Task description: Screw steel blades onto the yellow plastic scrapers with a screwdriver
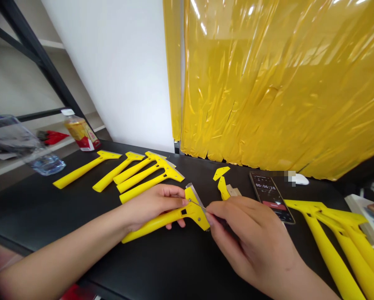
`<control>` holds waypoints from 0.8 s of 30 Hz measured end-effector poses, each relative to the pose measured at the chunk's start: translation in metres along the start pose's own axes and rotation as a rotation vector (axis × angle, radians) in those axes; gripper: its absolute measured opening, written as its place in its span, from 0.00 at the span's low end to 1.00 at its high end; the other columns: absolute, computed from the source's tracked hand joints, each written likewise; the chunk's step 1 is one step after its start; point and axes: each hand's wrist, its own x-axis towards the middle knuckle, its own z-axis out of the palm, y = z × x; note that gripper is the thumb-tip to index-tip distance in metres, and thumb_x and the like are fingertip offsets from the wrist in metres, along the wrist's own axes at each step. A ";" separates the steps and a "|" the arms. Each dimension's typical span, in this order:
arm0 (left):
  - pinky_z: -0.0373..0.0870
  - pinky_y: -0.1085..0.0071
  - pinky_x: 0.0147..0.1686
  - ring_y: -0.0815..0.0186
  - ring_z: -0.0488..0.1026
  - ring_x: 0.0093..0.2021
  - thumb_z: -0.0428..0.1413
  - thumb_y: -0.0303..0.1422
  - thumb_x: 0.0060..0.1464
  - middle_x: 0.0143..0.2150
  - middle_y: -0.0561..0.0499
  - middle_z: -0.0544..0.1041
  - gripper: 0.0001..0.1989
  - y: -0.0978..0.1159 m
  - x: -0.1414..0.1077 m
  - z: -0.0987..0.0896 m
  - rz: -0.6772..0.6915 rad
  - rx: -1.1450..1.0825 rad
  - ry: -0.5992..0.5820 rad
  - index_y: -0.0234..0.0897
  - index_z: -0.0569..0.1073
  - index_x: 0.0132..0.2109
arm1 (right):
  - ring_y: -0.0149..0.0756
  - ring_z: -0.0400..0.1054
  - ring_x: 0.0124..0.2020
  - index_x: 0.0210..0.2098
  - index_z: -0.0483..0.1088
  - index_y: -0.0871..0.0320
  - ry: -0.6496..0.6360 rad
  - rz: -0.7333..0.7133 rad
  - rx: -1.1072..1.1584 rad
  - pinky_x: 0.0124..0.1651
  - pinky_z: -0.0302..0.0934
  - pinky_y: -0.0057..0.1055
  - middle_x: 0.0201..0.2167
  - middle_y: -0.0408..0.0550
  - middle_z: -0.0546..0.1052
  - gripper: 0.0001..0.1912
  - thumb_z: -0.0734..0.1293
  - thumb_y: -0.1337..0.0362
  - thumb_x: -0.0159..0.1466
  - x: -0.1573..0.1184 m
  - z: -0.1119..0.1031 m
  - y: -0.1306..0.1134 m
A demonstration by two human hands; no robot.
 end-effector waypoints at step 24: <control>0.78 0.70 0.30 0.60 0.82 0.36 0.60 0.40 0.61 0.35 0.51 0.77 0.11 0.000 0.003 0.007 0.233 0.095 0.270 0.37 0.72 0.36 | 0.39 0.70 0.22 0.36 0.66 0.53 0.074 0.122 -0.462 0.27 0.55 0.36 0.25 0.46 0.75 0.11 0.61 0.57 0.75 -0.003 0.018 -0.008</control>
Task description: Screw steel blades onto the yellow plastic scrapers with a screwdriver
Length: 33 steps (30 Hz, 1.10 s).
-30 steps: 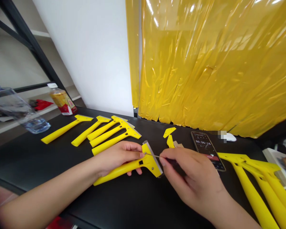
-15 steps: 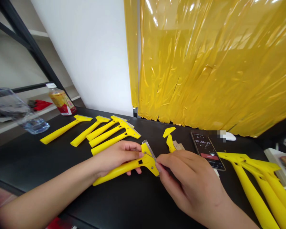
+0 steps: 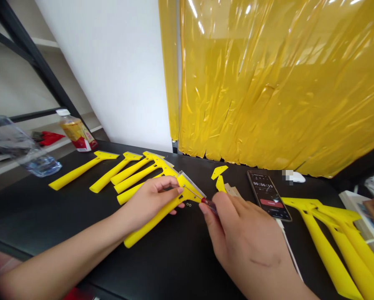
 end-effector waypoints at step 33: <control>0.76 0.71 0.29 0.61 0.81 0.36 0.58 0.44 0.62 0.38 0.52 0.78 0.11 -0.012 0.004 -0.003 0.164 0.116 0.172 0.41 0.74 0.39 | 0.38 0.72 0.19 0.42 0.65 0.53 -0.065 0.160 0.143 0.22 0.53 0.31 0.24 0.42 0.75 0.12 0.56 0.55 0.76 -0.001 0.024 -0.003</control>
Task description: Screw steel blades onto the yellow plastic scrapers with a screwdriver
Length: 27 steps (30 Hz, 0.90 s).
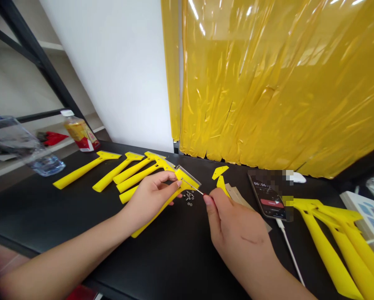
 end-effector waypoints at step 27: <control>0.71 0.69 0.33 0.61 0.77 0.34 0.55 0.41 0.65 0.35 0.51 0.79 0.10 0.005 -0.008 0.000 0.187 0.233 0.075 0.42 0.77 0.43 | 0.27 0.45 0.16 0.30 0.60 0.52 -0.472 0.741 1.205 0.20 0.50 0.28 0.18 0.32 0.53 0.23 0.59 0.42 0.72 0.008 0.001 -0.009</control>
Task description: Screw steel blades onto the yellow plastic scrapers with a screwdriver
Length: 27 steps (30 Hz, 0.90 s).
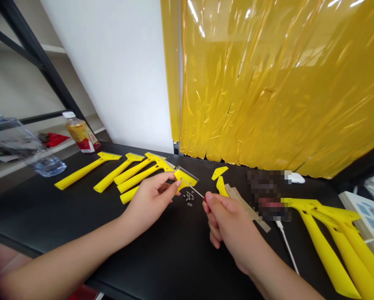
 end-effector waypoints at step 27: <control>0.75 0.70 0.41 0.62 0.80 0.38 0.57 0.45 0.59 0.34 0.54 0.83 0.18 -0.027 0.062 -0.161 -0.157 0.494 0.326 0.32 0.79 0.42 | 0.35 0.69 0.27 0.37 0.72 0.52 0.405 -0.346 -0.773 0.27 0.63 0.29 0.27 0.42 0.75 0.09 0.61 0.58 0.70 0.021 -0.065 -0.008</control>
